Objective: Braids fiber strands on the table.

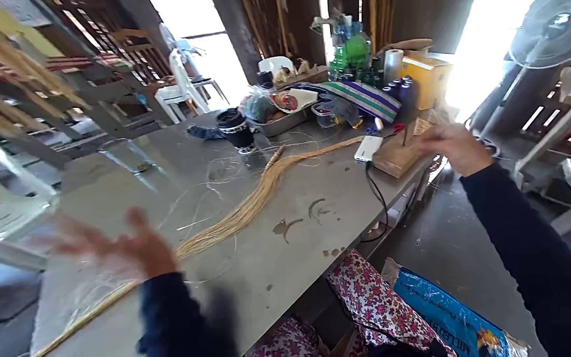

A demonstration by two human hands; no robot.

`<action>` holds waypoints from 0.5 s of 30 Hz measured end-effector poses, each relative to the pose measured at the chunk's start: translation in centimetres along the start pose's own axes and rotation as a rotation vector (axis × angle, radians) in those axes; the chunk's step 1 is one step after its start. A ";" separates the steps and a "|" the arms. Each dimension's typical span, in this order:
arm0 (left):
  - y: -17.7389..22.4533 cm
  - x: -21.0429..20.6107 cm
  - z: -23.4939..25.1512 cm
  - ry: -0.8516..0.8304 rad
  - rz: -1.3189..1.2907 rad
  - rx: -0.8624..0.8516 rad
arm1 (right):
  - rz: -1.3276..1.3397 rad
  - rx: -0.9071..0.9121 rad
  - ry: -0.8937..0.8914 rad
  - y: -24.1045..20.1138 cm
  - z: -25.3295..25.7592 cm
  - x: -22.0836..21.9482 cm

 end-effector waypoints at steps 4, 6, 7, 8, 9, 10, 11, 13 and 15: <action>3.3 -4.9 -3.1 -0.202 0.206 -0.410 | -0.046 0.223 -0.347 -3.0 2.0 -11.5; 3.8 -6.0 -4.1 -0.276 0.184 -0.501 | -0.072 0.218 -0.458 -4.2 2.7 -16.4; 4.1 -6.3 -4.4 -0.311 0.137 -0.522 | -0.080 0.208 -0.497 -4.8 2.8 -18.4; 4.3 -6.6 -4.6 -0.365 0.081 -0.509 | -0.079 0.190 -0.529 -5.4 2.9 -20.1; 4.5 -6.7 -4.7 -0.437 0.017 -0.465 | -0.071 0.173 -0.558 -6.0 3.0 -21.6; 4.6 -6.8 -4.7 -0.516 -0.059 -0.393 | -0.054 0.170 -0.586 -6.4 3.2 -22.9; 4.4 -7.0 -4.6 -0.587 -0.146 -0.307 | -0.027 0.177 -0.611 -6.4 3.4 -24.1; 4.1 -7.4 -4.5 -0.714 -0.294 -0.158 | 0.049 0.236 -0.618 -5.6 3.6 -26.6; 3.7 -7.4 -4.0 -0.833 -0.261 -0.074 | 0.063 0.236 -0.613 -6.0 3.9 -27.8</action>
Point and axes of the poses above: each hand's wrist, its own z-axis towards the middle knuckle, its own x-axis out of the back of the hand, y = z × x, the point moved 1 cm from there along z, towards the middle knuckle, and after that the axes turned 6 degrees about -y, right-handed, at the moved point
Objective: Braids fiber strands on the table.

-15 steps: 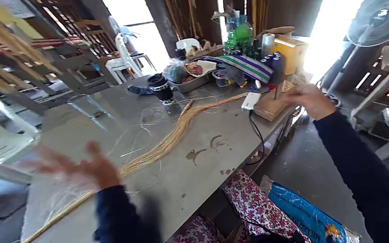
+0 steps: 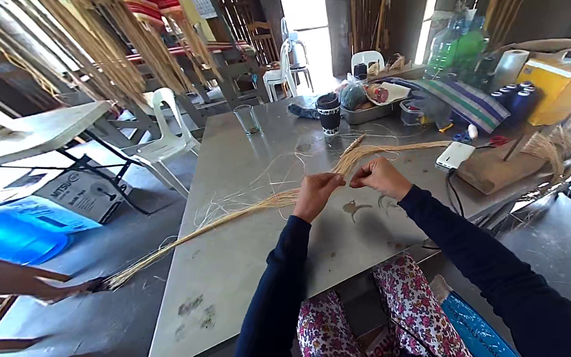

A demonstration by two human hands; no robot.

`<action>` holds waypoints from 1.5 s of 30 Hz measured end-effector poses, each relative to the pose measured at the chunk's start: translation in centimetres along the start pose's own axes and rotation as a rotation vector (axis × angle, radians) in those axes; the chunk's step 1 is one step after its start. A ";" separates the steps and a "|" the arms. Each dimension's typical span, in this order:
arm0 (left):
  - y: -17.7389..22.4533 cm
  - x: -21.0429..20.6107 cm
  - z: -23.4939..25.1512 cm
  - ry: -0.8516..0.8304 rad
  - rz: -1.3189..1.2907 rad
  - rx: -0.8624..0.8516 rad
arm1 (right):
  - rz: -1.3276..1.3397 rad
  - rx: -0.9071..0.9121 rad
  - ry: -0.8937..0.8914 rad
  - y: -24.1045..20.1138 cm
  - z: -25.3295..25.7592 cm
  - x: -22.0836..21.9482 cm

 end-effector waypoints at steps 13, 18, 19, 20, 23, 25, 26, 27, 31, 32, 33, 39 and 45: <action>1.8 8.8 -4.1 0.880 0.787 0.274 | -0.286 -0.102 0.096 1.1 3.1 1.6; 1.1 1.0 -0.6 0.354 0.490 -0.068 | -0.137 0.122 0.007 1.6 3.9 -0.8; 0.4 -0.1 -0.2 0.249 0.385 0.006 | -0.102 0.183 0.011 1.8 4.0 -1.4; -0.4 -0.9 0.3 0.194 0.282 0.073 | -0.072 0.223 0.028 2.0 4.0 -2.0; -1.5 -2.2 0.2 0.144 0.031 0.208 | -0.033 0.264 0.113 2.6 2.8 -3.3; -1.3 -2.3 -0.4 0.148 0.052 0.240 | -0.036 0.246 0.135 2.9 2.4 -3.6; -1.4 -2.2 -0.4 0.152 0.074 0.257 | -0.039 0.243 0.134 3.1 2.3 -3.5; -1.6 -2.1 -0.3 0.147 0.076 0.272 | -0.041 0.242 0.130 3.2 2.4 -3.5; -2.3 -1.9 -0.3 0.128 -0.071 0.337 | -0.051 0.265 0.150 3.4 2.3 -3.5; -2.2 -1.9 -0.5 0.135 -0.157 0.363 | -0.059 0.276 0.165 3.4 2.2 -3.4; -2.1 -1.8 -0.6 0.145 -0.241 0.394 | -0.067 0.287 0.182 3.4 2.2 -3.4; -2.3 -1.3 -0.6 0.198 -0.663 0.473 | -0.100 0.271 0.240 3.9 2.3 -3.2; -2.2 -1.6 -0.5 0.260 -0.782 0.425 | -0.161 0.235 0.147 4.5 3.4 -4.0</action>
Point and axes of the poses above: each hand's wrist, its own z-axis towards the middle knuckle, its own x-axis out of the back of the hand, y = z × x, the point moved 1 cm from there along z, towards the middle knuckle, and after that the axes turned 6 degrees about -y, right-handed, at the moved point
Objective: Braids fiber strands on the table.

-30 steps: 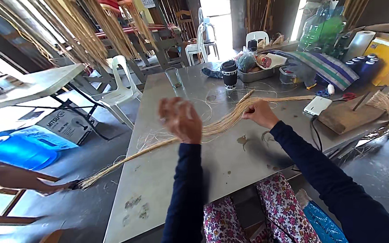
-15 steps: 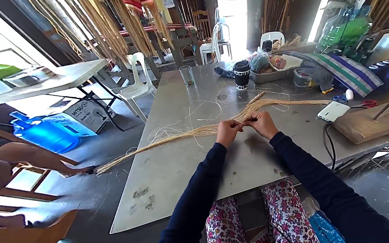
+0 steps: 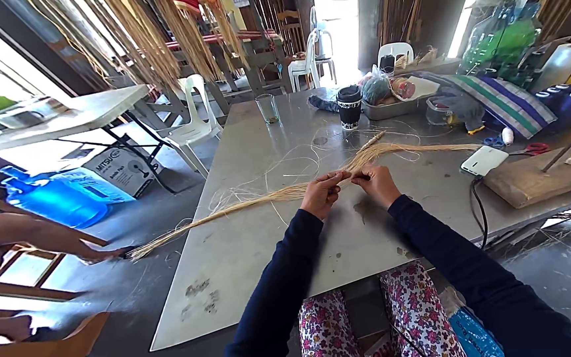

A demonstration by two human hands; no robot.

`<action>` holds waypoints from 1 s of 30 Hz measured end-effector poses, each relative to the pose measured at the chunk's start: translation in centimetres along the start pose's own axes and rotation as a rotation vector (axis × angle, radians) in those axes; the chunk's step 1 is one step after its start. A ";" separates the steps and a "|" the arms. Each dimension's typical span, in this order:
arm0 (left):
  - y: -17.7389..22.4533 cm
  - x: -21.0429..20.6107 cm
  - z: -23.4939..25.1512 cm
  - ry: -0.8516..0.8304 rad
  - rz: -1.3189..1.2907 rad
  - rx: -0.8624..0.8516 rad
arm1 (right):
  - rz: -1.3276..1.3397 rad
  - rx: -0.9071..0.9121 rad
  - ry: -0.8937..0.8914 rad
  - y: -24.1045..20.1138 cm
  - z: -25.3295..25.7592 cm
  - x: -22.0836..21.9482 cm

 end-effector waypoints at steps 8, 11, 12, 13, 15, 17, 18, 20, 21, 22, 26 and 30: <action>-0.5 -0.7 0.0 0.086 0.687 -0.299 | -0.111 0.157 -0.020 -1.3 -0.8 -1.0; -0.1 -1.0 0.2 0.094 0.875 -0.325 | -0.145 0.175 0.005 -1.5 -0.9 -0.8; 0.0 -1.1 0.0 0.077 0.909 -0.328 | -0.149 0.187 0.025 -1.5 -1.0 -0.7; 0.2 -1.1 0.0 0.064 0.942 -0.313 | -0.151 0.193 0.036 -1.5 -1.0 -0.6; 0.3 -0.9 0.3 0.026 0.966 -0.280 | -0.142 0.196 0.043 -1.5 -1.1 -0.3; 0.3 -0.5 0.5 -0.008 0.965 -0.257 | -0.117 0.189 0.048 -1.7 -1.2 0.0; 0.2 -0.4 0.6 -0.020 0.960 -0.259 | -0.104 0.180 0.049 -1.8 -1.2 0.1; 0.1 -0.5 0.7 -0.042 0.938 -0.263 | -0.089 0.166 0.047 -2.0 -1.1 0.3; 0.0 -0.5 0.8 -0.054 0.923 -0.267 | -0.080 0.158 0.049 -2.0 -1.1 0.3; -0.1 -0.3 0.9 -0.065 0.902 -0.270 | -0.058 0.145 0.053 -2.0 -1.1 0.3; 0.0 0.0 1.0 -0.075 0.721 -0.224 | 0.155 0.001 0.111 -1.1 0.0 0.5; -0.1 0.0 0.0 -0.076 0.559 -0.169 | 0.401 -0.150 0.003 -0.7 0.3 1.0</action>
Point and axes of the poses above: each hand's wrist, its own z-axis towards the middle knuckle, its own x-axis out of the back of the hand, y = z × x, the point moved 1 cm from there along z, towards the middle knuckle, and after that the axes turned 6 degrees about -y, right-handed, at the moved point
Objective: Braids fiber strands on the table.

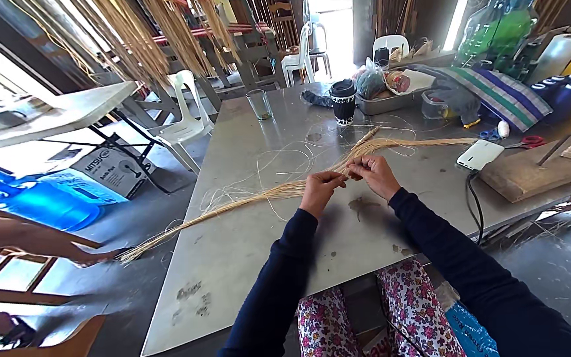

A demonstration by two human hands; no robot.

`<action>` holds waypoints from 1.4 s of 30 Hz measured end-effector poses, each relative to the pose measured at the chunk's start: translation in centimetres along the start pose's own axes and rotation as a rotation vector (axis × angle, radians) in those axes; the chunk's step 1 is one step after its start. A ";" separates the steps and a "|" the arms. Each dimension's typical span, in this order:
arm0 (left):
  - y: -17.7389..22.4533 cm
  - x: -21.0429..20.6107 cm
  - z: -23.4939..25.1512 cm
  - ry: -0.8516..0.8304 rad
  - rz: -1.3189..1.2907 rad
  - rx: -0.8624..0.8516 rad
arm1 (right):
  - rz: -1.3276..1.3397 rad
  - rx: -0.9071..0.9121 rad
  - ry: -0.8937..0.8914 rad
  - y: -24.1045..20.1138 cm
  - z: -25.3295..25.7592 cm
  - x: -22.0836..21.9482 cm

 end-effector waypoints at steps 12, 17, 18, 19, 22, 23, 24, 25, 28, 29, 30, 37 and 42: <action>-0.4 -0.4 0.6 0.052 -0.070 0.015 | -0.089 -0.021 -0.058 0.3 -0.1 -0.2; -0.3 -1.0 0.9 0.198 -0.103 0.041 | -0.219 0.031 -0.020 0.3 -0.1 -0.6; -0.4 -0.9 0.9 0.209 -0.102 0.037 | -0.226 0.028 -0.027 0.3 -0.1 -0.6; -0.4 -0.8 0.9 0.217 -0.094 0.029 | -0.229 0.026 -0.033 0.3 -0.1 -0.7; -0.4 -0.6 0.9 0.242 0.023 -0.018 | -0.240 0.021 -0.055 0.3 -0.1 -0.8; -0.2 -0.5 0.8 0.242 0.113 -0.039 | -0.243 0.021 -0.060 0.3 -0.1 -0.8; 0.2 -0.5 0.6 0.234 0.222 -0.059 | -0.246 0.017 -0.065 0.3 -0.1 -0.9; 0.7 -0.5 0.4 0.223 0.328 -0.075 | -0.249 0.013 -0.069 0.2 -0.1 -0.9; 0.9 -0.8 -0.3 0.159 0.611 -0.209 | -0.255 0.012 -0.070 0.1 -0.2 -0.9; 0.7 -0.7 -0.3 0.133 0.686 -0.256 | -0.262 0.017 -0.070 0.2 -0.2 -0.9; 0.6 -0.7 -0.2 0.110 0.739 -0.276 | -0.273 0.021 -0.071 0.2 -0.2 -1.0; 0.6 0.9 1.0 -0.052 0.540 -0.107 | -0.297 0.024 -0.076 0.3 -0.1 -1.1; 0.7 0.6 0.6 -0.030 -0.133 0.189 | -0.196 0.103 0.001 0.5 -0.2 -1.5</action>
Point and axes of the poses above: each hand's wrist, its own z-axis towards the middle knuckle, its own x-axis out of the back of the hand, y = z × x, the point moved 1 cm from there along z, towards the middle knuckle, and after that the axes turned 6 degrees about -y, right-handed, at the moved point
